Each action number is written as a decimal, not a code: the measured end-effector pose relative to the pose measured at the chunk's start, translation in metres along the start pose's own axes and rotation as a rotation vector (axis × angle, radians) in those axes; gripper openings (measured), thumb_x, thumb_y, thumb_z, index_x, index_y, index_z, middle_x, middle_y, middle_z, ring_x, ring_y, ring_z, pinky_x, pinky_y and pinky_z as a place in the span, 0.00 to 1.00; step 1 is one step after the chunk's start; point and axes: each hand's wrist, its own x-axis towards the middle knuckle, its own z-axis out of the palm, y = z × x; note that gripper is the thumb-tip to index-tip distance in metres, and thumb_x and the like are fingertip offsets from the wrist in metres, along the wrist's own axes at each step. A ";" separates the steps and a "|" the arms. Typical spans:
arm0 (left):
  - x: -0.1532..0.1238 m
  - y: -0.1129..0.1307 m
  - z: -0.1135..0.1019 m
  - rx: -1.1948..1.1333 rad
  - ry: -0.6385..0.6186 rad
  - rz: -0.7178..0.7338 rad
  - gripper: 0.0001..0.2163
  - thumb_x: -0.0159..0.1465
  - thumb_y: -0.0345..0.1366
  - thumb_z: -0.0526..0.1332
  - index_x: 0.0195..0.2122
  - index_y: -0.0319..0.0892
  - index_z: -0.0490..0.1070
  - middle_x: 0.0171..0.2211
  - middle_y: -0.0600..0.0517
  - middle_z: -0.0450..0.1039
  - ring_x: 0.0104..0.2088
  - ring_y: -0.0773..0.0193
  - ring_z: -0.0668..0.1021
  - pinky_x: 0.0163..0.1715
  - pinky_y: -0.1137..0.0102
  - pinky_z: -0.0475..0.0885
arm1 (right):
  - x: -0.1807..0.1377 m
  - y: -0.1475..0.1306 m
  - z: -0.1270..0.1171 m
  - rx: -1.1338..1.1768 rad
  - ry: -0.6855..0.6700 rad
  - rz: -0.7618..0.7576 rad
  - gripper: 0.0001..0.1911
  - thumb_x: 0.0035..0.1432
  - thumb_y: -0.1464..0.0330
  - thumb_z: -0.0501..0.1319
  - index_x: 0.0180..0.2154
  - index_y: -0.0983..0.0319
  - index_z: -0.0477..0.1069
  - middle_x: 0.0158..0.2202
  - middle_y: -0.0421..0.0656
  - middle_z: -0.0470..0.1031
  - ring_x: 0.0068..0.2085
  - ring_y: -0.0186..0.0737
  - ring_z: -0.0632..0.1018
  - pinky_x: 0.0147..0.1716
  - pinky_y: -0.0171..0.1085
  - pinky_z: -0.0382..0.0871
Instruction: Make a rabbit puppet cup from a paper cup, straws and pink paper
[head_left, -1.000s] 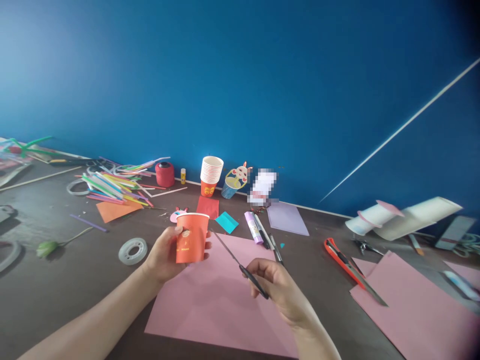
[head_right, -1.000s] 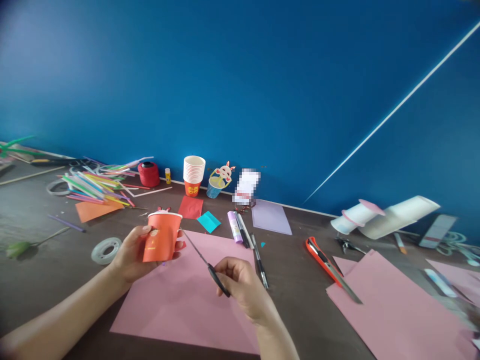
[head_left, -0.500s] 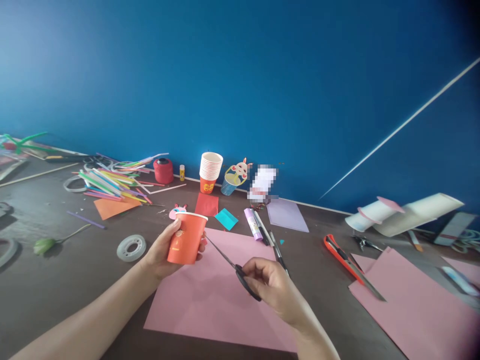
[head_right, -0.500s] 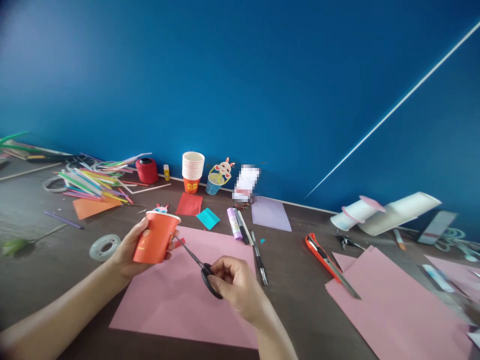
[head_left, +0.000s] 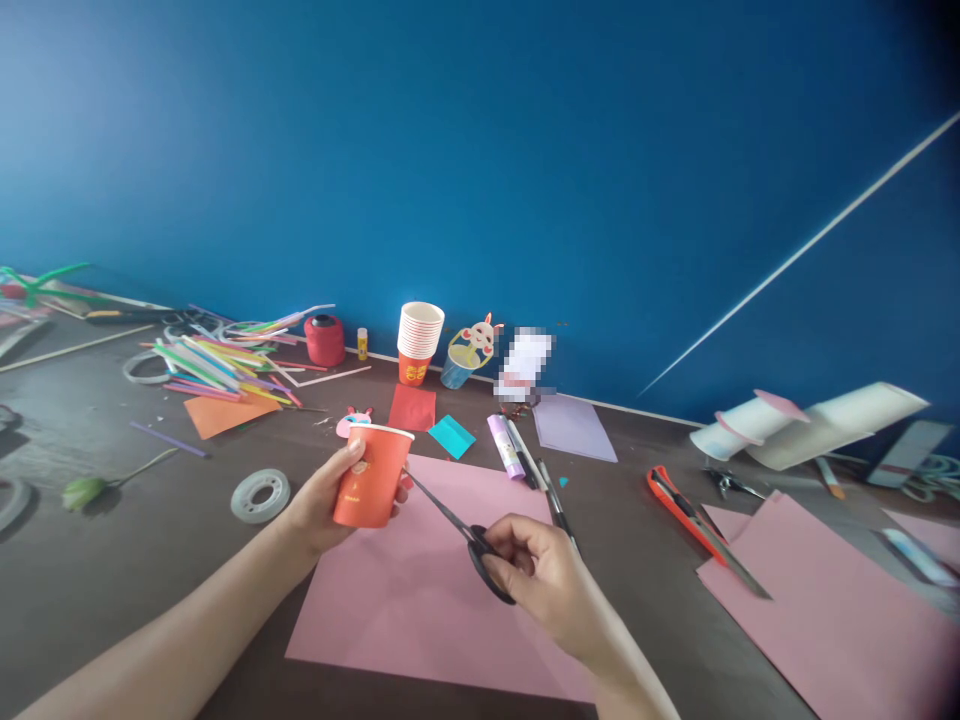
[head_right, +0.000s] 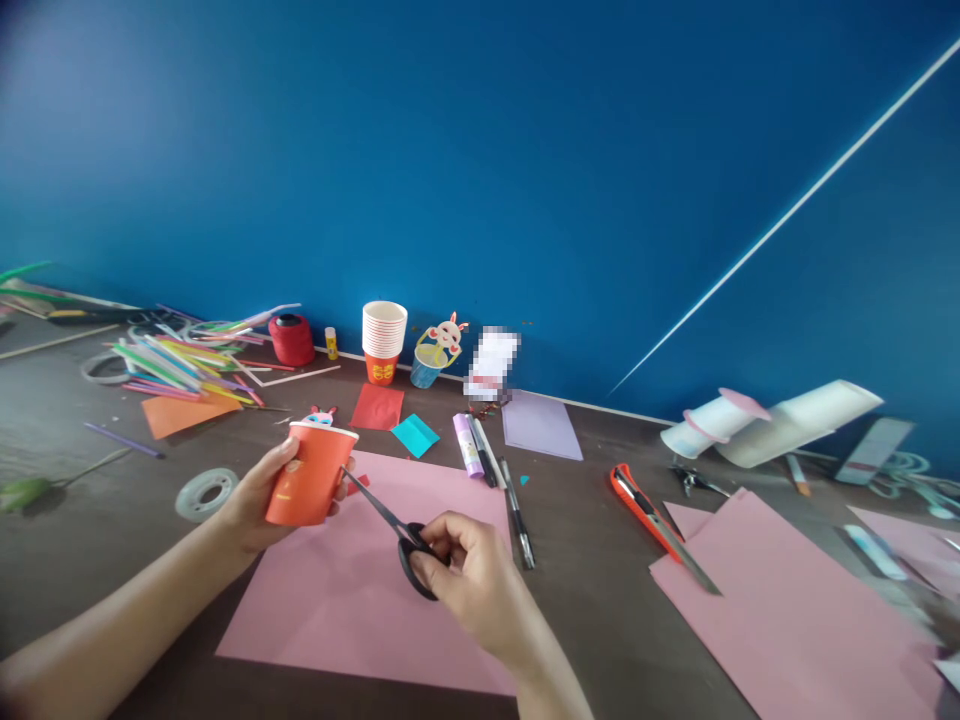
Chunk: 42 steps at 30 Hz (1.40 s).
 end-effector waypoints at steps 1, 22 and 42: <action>0.001 0.000 0.000 0.055 0.029 0.016 0.19 0.58 0.45 0.56 0.44 0.34 0.67 0.33 0.41 0.75 0.32 0.57 0.77 0.29 0.67 0.71 | -0.001 0.000 0.000 -0.106 0.050 -0.035 0.05 0.52 0.67 0.60 0.31 0.62 0.68 0.23 0.38 0.67 0.25 0.34 0.67 0.25 0.32 0.61; -0.006 0.006 0.011 0.402 -0.113 0.086 0.25 0.50 0.40 0.64 0.49 0.39 0.64 0.38 0.41 0.74 0.30 0.56 0.77 0.29 0.66 0.71 | 0.012 0.005 -0.015 0.424 -0.203 0.178 0.13 0.43 0.62 0.65 0.23 0.67 0.70 0.16 0.37 0.66 0.17 0.28 0.64 0.19 0.30 0.53; 0.004 0.001 0.007 0.189 0.142 0.130 0.16 0.55 0.44 0.59 0.39 0.36 0.70 0.29 0.44 0.77 0.30 0.55 0.79 0.36 0.61 0.72 | 0.007 0.006 -0.029 -0.704 0.364 -0.489 0.07 0.55 0.69 0.57 0.38 0.61 0.71 0.33 0.46 0.74 0.35 0.44 0.72 0.36 0.40 0.64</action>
